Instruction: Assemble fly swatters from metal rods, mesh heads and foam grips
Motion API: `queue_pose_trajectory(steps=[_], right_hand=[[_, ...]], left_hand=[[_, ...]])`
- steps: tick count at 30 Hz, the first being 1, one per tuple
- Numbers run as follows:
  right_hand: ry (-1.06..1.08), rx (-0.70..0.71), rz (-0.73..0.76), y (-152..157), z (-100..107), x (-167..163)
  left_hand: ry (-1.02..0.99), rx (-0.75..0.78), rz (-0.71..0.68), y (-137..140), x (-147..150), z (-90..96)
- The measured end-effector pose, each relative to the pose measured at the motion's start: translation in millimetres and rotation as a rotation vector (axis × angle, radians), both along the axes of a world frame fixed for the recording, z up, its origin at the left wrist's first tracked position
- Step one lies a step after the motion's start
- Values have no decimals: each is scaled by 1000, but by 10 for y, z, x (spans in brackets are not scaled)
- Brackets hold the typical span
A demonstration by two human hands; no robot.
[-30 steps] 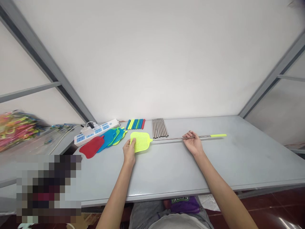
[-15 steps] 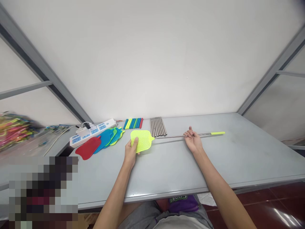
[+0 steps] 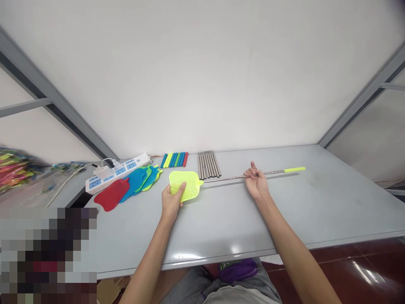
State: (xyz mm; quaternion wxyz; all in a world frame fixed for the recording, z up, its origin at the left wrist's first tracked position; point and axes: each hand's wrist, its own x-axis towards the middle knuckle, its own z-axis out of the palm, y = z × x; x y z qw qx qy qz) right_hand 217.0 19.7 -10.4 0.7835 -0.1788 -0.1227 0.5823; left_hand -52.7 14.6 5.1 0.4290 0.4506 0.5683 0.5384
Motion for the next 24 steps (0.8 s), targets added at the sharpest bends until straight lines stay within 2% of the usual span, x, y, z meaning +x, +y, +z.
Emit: queue_pose_trajectory(steps=[9, 24], right_hand=[[27, -13, 4, 30, -3, -58], [-47, -22, -54, 38, -26, -95]], left_hand=[[67, -4, 50, -6, 1, 5], [40, -25, 79, -31, -4, -41]])
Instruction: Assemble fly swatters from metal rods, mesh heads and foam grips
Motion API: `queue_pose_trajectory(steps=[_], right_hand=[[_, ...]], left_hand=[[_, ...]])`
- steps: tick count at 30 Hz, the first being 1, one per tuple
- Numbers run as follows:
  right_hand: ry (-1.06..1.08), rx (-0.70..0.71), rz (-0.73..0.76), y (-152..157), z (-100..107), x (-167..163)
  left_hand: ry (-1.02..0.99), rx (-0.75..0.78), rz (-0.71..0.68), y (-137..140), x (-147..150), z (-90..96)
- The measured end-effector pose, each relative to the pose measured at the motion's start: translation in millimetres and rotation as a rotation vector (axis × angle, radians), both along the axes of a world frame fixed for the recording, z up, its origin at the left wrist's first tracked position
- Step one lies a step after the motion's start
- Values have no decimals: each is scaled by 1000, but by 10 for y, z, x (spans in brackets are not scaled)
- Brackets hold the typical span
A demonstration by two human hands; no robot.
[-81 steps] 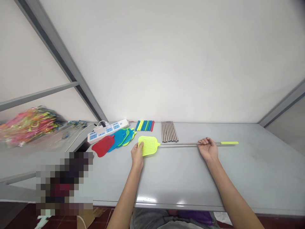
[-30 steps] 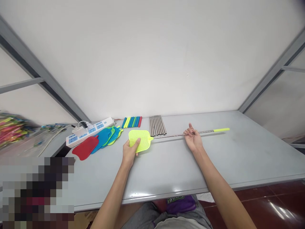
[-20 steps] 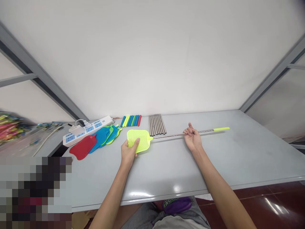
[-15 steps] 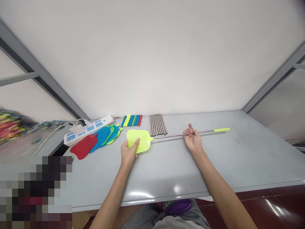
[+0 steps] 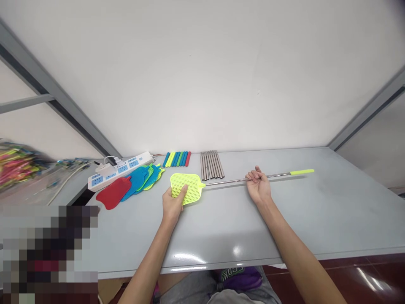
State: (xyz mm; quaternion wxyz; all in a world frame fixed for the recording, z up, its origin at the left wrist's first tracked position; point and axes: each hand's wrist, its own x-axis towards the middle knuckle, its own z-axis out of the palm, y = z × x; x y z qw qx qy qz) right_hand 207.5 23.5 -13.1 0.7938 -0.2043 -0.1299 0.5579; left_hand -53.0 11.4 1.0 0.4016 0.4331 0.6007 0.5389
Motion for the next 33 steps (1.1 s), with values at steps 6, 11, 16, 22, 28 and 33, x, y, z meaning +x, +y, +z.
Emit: queue_pose_trajectory(steps=[6, 11, 16, 22, 28, 33], right_hand=[[1, 24, -1, 1, -6, -19], [4, 36, -7, 5, -6, -45], [8, 52, -21, -38, 53, -55], [38, 35, 9, -120, 119, -39], [45, -28, 7, -178, 128, -33], [74, -80, 12, -201, 122, -17]], left_hand=[[2, -12, -6, -7, 1, -7], [16, -31, -11, -3, -9, -5], [7, -19, -29, 14, -41, -42], [-9, -27, -78, 33, -56, -42], [-46, -48, -87, 41, -45, 12], [-50, -43, -84, 47, -54, -17]])
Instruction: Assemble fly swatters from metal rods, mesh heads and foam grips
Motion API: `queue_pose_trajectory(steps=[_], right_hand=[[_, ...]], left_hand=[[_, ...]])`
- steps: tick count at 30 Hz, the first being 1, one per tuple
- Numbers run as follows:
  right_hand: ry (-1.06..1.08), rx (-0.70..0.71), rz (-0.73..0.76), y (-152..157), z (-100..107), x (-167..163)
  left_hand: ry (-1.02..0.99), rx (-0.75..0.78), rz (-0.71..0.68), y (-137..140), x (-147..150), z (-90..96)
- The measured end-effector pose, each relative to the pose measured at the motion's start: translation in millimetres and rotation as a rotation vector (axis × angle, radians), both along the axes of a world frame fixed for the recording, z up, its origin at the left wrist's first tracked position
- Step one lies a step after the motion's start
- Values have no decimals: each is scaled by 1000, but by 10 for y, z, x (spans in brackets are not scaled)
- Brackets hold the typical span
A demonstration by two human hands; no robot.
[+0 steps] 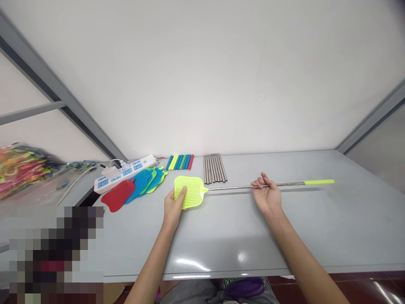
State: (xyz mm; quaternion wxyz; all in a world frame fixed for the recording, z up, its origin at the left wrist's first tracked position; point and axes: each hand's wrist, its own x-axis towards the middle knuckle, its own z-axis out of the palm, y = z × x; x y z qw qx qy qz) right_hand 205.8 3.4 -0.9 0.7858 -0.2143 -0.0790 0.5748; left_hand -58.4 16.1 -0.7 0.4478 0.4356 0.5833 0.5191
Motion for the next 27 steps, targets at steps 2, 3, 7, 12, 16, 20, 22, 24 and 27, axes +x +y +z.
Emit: queue_pose_trajectory(steps=[2, 3, 7, 12, 16, 20, 22, 24, 27], right_hand=[[7, -2, 6, 0, -6, 9], [9, -3, 8, 2, -11, 13], [28, -10, 22, 10, -28, 27], [137, -31, 52, 6, -30, 27], [217, -64, 99, 25, -75, 19], [278, -127, 138, 75, -138, 10], [285, -142, 150, 98, -147, -1], [273, -154, 166, 113, -141, -19], [244, -169, 197, 120, -134, -54]], left_hand=[[-22, 22, 4, 3, -2, -21], [-30, 37, 4, 4, -3, -29], [59, 80, -12, 1, -18, -35], [539, 109, 88, 5, -95, -30], [801, 152, 145, 19, -111, -34], [965, 393, 180, -26, 16, 5], [1086, 488, 59, -75, 129, 16], [1176, 560, -125, -135, 259, 2], [1212, 606, -407, -220, 446, -48]])
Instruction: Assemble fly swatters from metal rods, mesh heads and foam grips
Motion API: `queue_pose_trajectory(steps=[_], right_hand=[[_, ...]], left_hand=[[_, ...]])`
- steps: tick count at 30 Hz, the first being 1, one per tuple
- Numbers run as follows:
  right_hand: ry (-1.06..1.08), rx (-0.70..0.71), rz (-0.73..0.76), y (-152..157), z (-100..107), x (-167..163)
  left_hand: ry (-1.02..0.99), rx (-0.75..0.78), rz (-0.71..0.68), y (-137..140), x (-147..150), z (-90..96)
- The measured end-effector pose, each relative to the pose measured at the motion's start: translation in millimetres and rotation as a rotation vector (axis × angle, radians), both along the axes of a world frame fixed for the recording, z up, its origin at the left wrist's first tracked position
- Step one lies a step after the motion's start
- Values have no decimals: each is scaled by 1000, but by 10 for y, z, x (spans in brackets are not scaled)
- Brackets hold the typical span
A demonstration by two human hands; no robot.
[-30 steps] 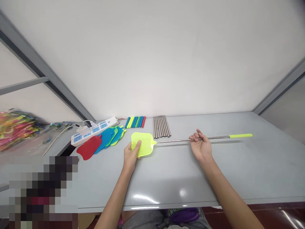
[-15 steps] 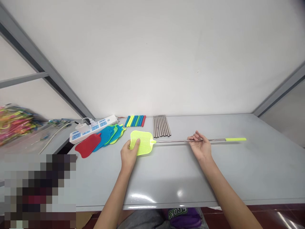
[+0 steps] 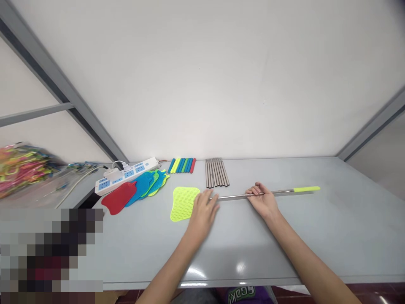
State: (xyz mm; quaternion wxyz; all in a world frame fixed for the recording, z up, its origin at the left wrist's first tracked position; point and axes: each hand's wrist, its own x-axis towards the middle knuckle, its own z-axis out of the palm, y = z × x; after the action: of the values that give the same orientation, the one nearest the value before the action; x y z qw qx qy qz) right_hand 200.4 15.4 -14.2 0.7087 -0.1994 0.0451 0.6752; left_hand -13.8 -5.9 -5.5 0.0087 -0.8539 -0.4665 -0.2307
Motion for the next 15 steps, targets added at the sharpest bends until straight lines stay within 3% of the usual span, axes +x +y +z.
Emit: queue_pose_trajectory(steps=[7, 15], right_hand=[[-3, 33, 47, -21, -25, -79], [-112, -47, -137, 42, -3, -110]], left_hand=[[147, -114, -32, -22, 281, -47], [239, -225, -28, 99, 459, -18]])
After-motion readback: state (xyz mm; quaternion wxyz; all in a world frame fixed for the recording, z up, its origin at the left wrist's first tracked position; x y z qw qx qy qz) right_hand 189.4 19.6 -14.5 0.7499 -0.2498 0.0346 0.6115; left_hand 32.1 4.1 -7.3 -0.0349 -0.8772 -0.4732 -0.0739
